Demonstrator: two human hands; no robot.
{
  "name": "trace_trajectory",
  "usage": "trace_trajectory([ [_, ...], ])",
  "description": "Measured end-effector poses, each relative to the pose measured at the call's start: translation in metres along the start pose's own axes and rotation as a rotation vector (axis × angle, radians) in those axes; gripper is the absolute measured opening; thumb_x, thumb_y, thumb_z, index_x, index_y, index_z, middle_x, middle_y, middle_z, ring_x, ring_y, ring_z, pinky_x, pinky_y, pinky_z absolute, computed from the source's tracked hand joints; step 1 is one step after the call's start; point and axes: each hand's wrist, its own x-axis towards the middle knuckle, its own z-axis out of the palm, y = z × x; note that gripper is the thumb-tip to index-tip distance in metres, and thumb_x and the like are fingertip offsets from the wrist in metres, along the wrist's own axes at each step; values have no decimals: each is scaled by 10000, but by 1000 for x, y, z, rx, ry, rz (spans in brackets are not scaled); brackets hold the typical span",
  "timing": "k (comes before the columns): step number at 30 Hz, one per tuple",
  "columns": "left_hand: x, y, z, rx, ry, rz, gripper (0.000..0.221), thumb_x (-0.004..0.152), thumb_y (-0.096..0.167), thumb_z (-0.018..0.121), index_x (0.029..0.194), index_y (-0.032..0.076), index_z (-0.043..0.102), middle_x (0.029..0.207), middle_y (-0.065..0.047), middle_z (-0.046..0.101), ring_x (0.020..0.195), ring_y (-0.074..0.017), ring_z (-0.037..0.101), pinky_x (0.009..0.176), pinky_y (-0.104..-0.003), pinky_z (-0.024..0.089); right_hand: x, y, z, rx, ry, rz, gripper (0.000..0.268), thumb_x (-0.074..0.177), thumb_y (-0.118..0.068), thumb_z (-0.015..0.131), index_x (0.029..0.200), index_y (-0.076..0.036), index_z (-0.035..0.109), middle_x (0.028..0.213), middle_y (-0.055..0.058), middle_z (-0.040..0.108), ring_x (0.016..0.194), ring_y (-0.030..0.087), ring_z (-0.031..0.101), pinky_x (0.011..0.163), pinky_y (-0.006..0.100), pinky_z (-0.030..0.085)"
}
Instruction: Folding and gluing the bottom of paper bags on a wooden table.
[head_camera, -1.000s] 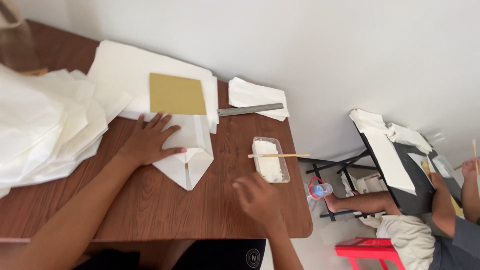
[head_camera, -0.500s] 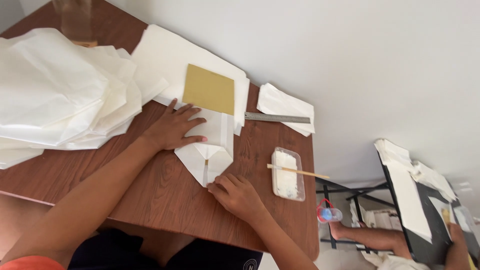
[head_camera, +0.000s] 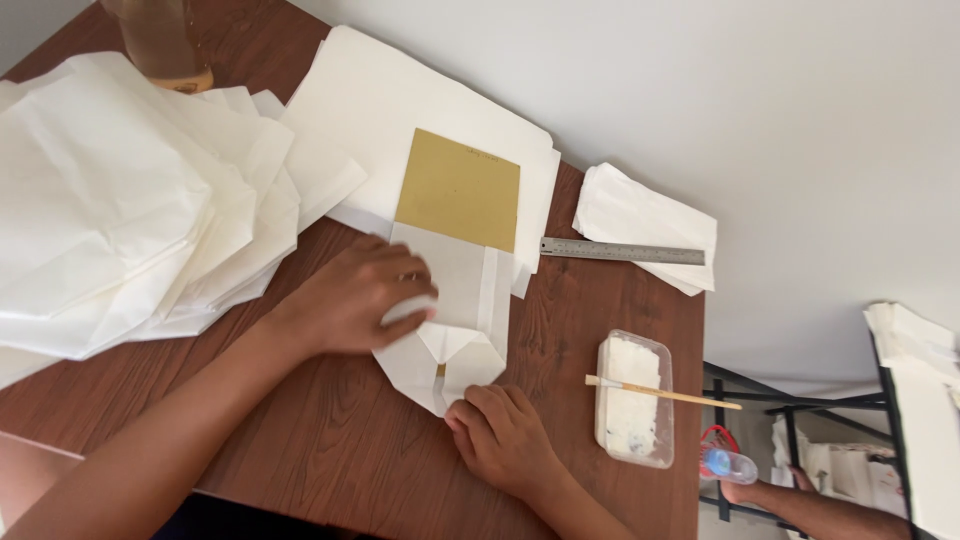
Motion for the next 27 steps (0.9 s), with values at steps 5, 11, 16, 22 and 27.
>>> trace_trajectory([
  [5,-33,62,-25,-36,-156,-76,351,766,349,829,1057,166,756,1145,-38,701,1105,-316,607,993,-594,413,-12,-1,-5,206,101,114,165,1006,-85,496,883,-65,603,957,95,517,740,221,531,636,343,472],
  [11,-56,88,-2,241,75,3,130,942,28,722,923,157,717,946,2,675,862,-206,646,910,-444,436,-19,6,-15,281,94,79,294,1046,-347,610,1066,-58,663,1072,86,558,835,188,611,737,355,551],
  [16,-58,101,3,239,86,-25,92,937,44,746,960,133,750,957,17,723,882,-170,683,937,-416,469,-23,33,-15,293,85,77,257,918,-280,750,1037,-72,659,1035,92,586,823,231,611,719,383,525],
  [22,-63,112,13,199,77,-124,88,944,19,698,961,96,737,1006,-23,739,936,-195,682,943,-422,532,-25,40,-8,434,105,108,128,899,-41,796,889,-95,681,930,37,614,752,207,587,704,358,501],
  [27,-69,117,21,127,56,-285,53,907,43,748,921,85,719,990,-43,718,919,-215,683,934,-431,560,-25,40,1,538,25,136,76,942,-110,777,920,-106,704,962,29,643,774,192,609,717,350,487],
])
